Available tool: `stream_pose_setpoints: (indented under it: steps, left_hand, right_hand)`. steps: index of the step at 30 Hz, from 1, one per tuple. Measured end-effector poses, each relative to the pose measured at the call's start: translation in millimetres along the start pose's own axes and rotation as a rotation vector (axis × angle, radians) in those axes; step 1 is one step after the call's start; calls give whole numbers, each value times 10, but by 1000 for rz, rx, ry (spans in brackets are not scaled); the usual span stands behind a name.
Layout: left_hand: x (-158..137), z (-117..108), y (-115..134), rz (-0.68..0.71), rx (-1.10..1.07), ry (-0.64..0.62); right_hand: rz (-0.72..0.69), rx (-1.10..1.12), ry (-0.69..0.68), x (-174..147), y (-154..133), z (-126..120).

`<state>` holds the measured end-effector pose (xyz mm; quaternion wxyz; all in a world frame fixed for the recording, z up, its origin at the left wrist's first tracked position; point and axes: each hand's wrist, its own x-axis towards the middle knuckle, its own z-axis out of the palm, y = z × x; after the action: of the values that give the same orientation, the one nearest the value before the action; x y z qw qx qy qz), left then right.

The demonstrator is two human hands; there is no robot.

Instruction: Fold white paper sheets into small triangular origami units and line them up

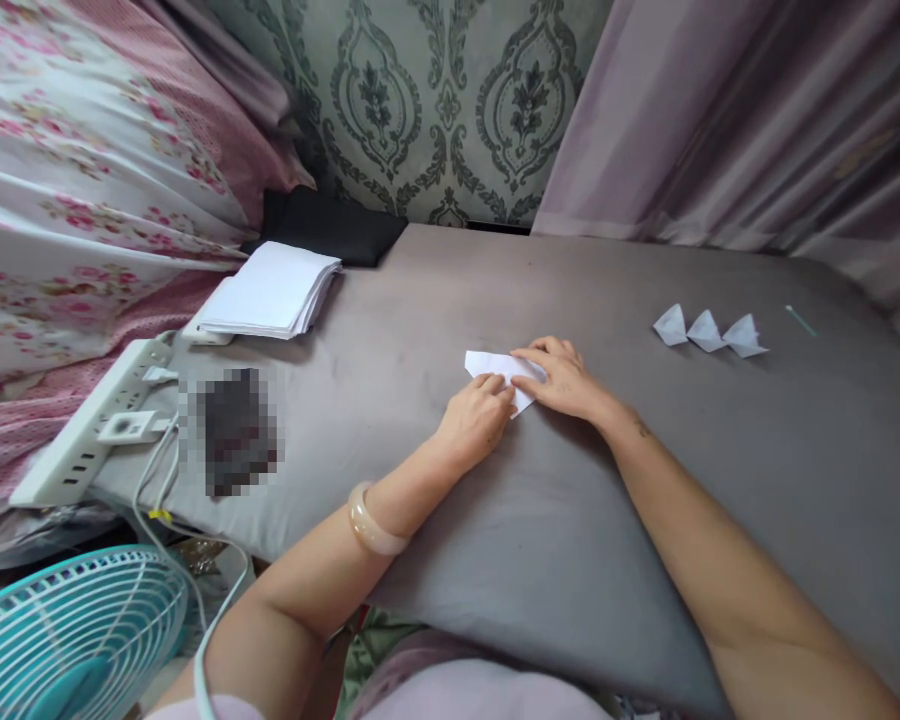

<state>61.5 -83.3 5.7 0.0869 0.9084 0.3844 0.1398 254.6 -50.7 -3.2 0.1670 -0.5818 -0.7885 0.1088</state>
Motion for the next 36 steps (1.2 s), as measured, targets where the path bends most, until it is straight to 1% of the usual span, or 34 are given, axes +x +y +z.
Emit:
stream_pose_setpoints:
  steps: [4, 8, 10, 13, 16, 19, 21, 22, 23, 24, 25, 26, 27, 28, 30, 32, 36]
  left_hand:
    - [-1, -2, -4, -29, -37, 3]
    - [-6, 5, -8, -26, -60, 1]
    - [-6, 9, -9, -39, -51, 10]
    - [-4, 9, -6, -55, -18, 13]
    - [-5, 0, -8, -45, -3, -12]
    - [3, -17, -56, -65, -41, -13]
    - [32, -31, -128, -91, -92, 18]
    - [56, -38, -176, -92, -112, 52]
    - [87, -44, -230, -84, -121, 112]
    - [121, -50, -288, -74, -103, 179]
    - [157, -56, -348, -65, -80, 218]
    - [192, -60, -406, -80, -64, 224]
    - [222, -65, -462, -97, -61, 180]
    - [247, -69, -515, -108, -80, 104]
    - [281, -77, -607, -151, -143, 13]
    - [301, -84, -687, -174, -234, -19]
    - [334, -83, -824, -160, -453, -21]
  right_hand:
    - [-1, 15, 25, 11, -27, -38]
    - [-70, 11, 73, 22, -81, -70]
    - [-111, 20, 63, 32, -100, -84]
    - [-125, 24, 19, 52, -114, -98]
    - [-137, -27, -32, 59, -132, -101]
    - [-139, -71, -34, 30, -176, -95]
    - [-136, -90, -16, -3, -216, -87]
    - [-136, -102, -8, -20, -236, -82]
    - [-136, -115, 1, -35, -255, -77]
    - [-134, -129, 8, -48, -272, -72]
    - [-132, -139, 12, -59, -286, -68]
    - [-127, -146, 15, -65, -296, -64]
    - [-121, -149, 21, -68, -300, -62]
    - [-114, -147, 28, -68, -297, -60]
    - [-98, -125, 34, -58, -256, -61]
    - [-68, -74, 24, -42, -163, -66]
    - [-8, 116, 8, -28, 121, -86]
